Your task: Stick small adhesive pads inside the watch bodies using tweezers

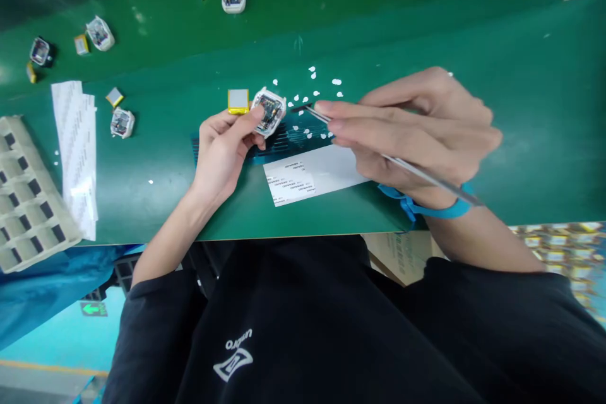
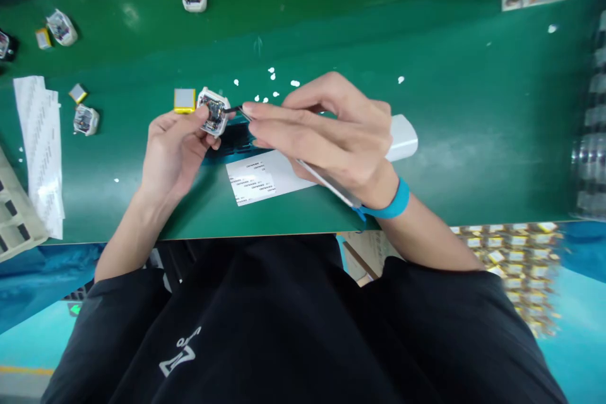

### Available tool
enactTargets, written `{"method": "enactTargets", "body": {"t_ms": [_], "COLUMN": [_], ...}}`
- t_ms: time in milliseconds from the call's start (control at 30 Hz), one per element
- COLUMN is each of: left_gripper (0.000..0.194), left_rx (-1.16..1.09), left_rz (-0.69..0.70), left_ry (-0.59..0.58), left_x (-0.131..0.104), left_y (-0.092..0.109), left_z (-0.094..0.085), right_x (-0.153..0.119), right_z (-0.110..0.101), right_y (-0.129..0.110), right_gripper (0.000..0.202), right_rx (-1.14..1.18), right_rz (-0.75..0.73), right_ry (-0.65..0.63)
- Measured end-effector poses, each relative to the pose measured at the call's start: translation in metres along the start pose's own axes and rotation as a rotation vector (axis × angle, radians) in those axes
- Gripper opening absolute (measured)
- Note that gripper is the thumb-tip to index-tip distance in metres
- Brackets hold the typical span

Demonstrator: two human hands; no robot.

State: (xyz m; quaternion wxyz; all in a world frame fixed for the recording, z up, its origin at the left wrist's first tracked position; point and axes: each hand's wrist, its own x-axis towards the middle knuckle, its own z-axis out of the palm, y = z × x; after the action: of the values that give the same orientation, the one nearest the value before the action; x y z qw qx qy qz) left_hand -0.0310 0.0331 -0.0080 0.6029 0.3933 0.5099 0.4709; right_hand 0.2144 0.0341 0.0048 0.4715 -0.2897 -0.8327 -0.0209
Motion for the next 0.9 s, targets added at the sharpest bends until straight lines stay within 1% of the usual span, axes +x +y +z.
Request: {"method": "enactTargets", "body": {"t_ms": [67, 100, 167, 233, 300, 333, 400, 533, 600, 767, 900], "left_gripper": [0.03, 0.032, 0.037, 0.041, 0.041, 0.04, 0.04, 0.041, 0.04, 0.042, 0.042], "left_rx": [0.039, 0.058, 0.095, 0.123, 0.129, 0.129, 0.127, 0.124, 0.1, 0.067, 0.087], "left_rz": [0.079, 0.105, 0.118, 0.089, 0.048, 0.03, 0.013, 0.023, 0.021, -0.006, 0.041], "left_ry": [0.013, 0.023, 0.047, 0.064, 0.078, 0.084, 0.094, 0.068, 0.062, 0.102, 0.086], "left_x": [-0.003, -0.004, -0.008, -0.011, -0.013, -0.014, -0.014, -0.014, -0.014, -0.014, -0.014], "left_y": [-0.004, -0.005, -0.006, -0.005, -0.004, -0.004, -0.005, -0.012, -0.015, -0.02, -0.026], "left_z": [0.001, 0.002, 0.004, 0.006, 0.008, 0.008, 0.009, 0.008, 0.008, 0.012, 0.012], "right_x": [0.0, 0.0, -0.002, -0.005, -0.007, -0.007, -0.007, 0.001, 0.006, 0.009, 0.011], "right_z": [-0.001, -0.001, 0.002, 0.003, 0.002, 0.0, -0.004, -0.006, -0.002, 0.008, 0.008], "right_y": [0.0, 0.0, 0.001, 0.002, 0.002, 0.002, 0.001, -0.002, -0.004, -0.007, -0.009], "right_gripper": [0.028, 0.028, 0.025, 0.022, 0.028, 0.033, 0.039, 0.026, 0.024, 0.03, 0.033], "right_rx": [0.004, 0.0, -0.011, -0.022, -0.012, 0.008, 0.058, 0.14, 0.161, 0.183, 0.204], "right_rz": [-0.089, -0.132, -0.208, -0.23, -0.227, -0.215, -0.129, 0.132, 0.185, 0.222, 0.22], "right_ry": [-0.108, -0.132, -0.112, -0.051, -0.111, -0.166, -0.282, -0.537, -0.629, -0.661, -0.726]}}
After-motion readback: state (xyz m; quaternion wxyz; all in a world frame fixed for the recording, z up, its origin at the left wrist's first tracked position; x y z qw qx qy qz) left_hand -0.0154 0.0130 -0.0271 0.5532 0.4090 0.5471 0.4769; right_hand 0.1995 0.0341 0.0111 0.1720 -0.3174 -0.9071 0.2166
